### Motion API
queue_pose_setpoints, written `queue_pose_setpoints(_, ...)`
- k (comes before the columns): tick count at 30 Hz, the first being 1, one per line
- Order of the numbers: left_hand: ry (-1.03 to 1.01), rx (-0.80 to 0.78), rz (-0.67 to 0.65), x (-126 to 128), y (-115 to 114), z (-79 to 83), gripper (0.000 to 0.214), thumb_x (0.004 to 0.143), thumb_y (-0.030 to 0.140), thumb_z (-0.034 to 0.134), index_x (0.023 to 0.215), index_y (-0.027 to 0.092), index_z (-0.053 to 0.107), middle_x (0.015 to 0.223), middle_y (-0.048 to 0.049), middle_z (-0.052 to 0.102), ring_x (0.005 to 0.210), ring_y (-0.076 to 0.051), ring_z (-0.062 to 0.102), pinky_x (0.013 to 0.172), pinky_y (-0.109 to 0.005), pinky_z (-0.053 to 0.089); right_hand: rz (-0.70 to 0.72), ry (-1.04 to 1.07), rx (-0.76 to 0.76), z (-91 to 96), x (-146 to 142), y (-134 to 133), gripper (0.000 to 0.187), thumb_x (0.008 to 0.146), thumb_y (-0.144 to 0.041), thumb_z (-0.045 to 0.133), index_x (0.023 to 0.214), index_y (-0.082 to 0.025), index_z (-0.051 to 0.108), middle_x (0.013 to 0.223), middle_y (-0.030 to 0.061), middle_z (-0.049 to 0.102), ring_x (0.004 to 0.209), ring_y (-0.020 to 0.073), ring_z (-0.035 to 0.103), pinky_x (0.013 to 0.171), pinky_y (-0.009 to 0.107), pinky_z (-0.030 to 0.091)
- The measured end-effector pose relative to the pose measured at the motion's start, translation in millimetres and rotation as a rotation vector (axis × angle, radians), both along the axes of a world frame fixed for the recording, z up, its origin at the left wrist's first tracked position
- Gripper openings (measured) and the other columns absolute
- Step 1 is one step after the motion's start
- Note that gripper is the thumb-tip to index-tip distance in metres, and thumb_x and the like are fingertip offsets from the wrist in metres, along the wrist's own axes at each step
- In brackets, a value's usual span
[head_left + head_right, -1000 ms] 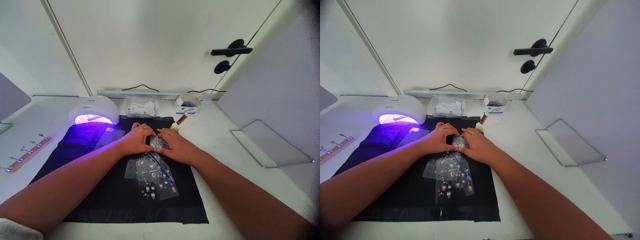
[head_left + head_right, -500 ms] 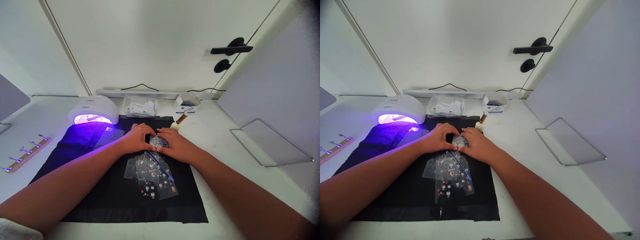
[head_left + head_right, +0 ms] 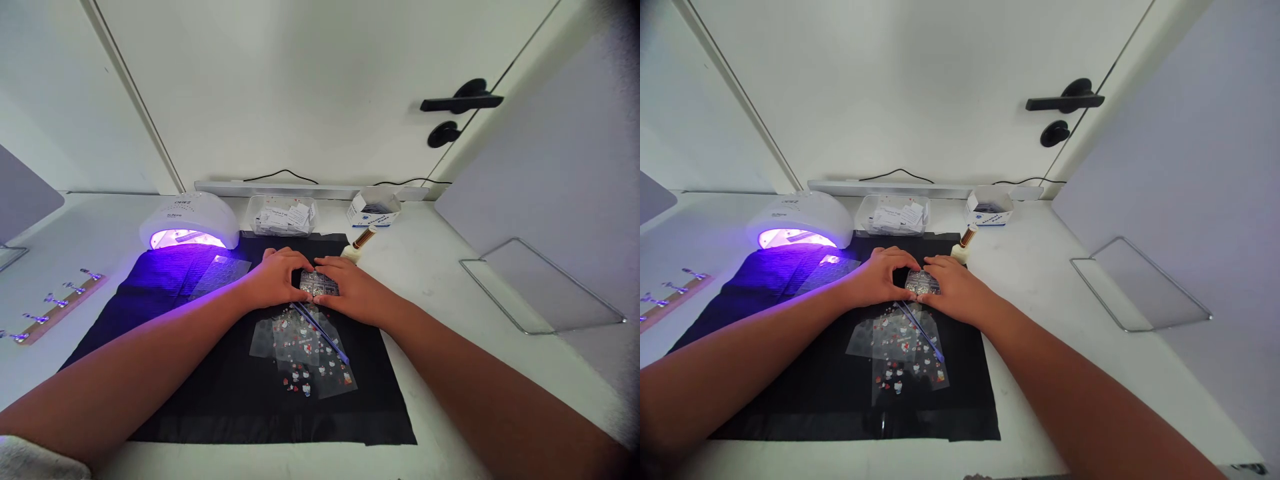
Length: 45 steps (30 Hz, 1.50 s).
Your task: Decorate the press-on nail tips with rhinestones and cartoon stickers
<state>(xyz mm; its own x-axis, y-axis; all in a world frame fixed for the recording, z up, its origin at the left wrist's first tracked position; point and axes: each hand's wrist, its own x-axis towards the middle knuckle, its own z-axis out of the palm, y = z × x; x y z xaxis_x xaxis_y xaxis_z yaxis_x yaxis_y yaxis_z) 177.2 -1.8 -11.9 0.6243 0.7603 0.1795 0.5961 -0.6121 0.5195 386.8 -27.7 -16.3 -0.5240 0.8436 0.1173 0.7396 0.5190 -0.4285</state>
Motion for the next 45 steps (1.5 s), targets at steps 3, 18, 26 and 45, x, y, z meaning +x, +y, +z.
queue_pose_setpoints(3,0.006,0.012,-0.005,-0.3,-0.8,0.3,0.044,0.065,0.041,0.081,0.102,0.022,0.066,0.114,-0.0032,0.069,0.112,-0.027,0.058,0.099,-0.047,0.032,-0.006,-0.012,-0.014,2.0,-0.8,-0.8,0.056,0.078,-0.038,0.07,0.128,-0.015,0.06,0.144,0.0176,0.051,0.137,0.0361,0.044,0.112,0.059,0.037)
queue_pose_setpoints(18,0.032,0.042,-0.024,-1.0,0.1,1.8,0.045,0.066,0.043,0.08,0.103,0.022,0.067,0.116,-0.0029,0.069,0.112,-0.026,0.059,0.097,-0.044,0.03,-0.003,-0.009,-0.013,1.3,-0.6,-0.6,0.056,0.078,-0.038,0.071,0.127,-0.013,0.061,0.144,0.0186,0.051,0.137,0.0364,0.044,0.112,0.059,0.037)
queue_pose_setpoints(26,0.068,0.073,-0.027,-1.6,-0.7,1.8,0.044,0.068,0.046,0.078,0.104,0.022,0.068,0.116,-0.003,0.07,0.11,-0.026,0.059,0.095,-0.044,0.028,0.001,0.011,0.0,0.7,-0.4,-0.5,0.054,0.078,-0.039,0.071,0.126,-0.016,0.062,0.142,0.0175,0.053,0.136,0.0363,0.045,0.111,0.059,0.038)
queue_pose_setpoints(45,0.002,0.01,-0.065,-2.3,7.4,-1.3,0.049,0.062,0.043,0.085,0.103,0.023,0.067,0.115,-0.0036,0.068,0.111,-0.026,0.058,0.097,-0.044,0.034,-0.007,0.013,-0.003,-1.1,0.3,-0.7,0.058,0.077,-0.042,0.072,0.129,-0.017,0.061,0.144,0.0164,0.052,0.136,0.0365,0.045,0.112,0.059,0.038)
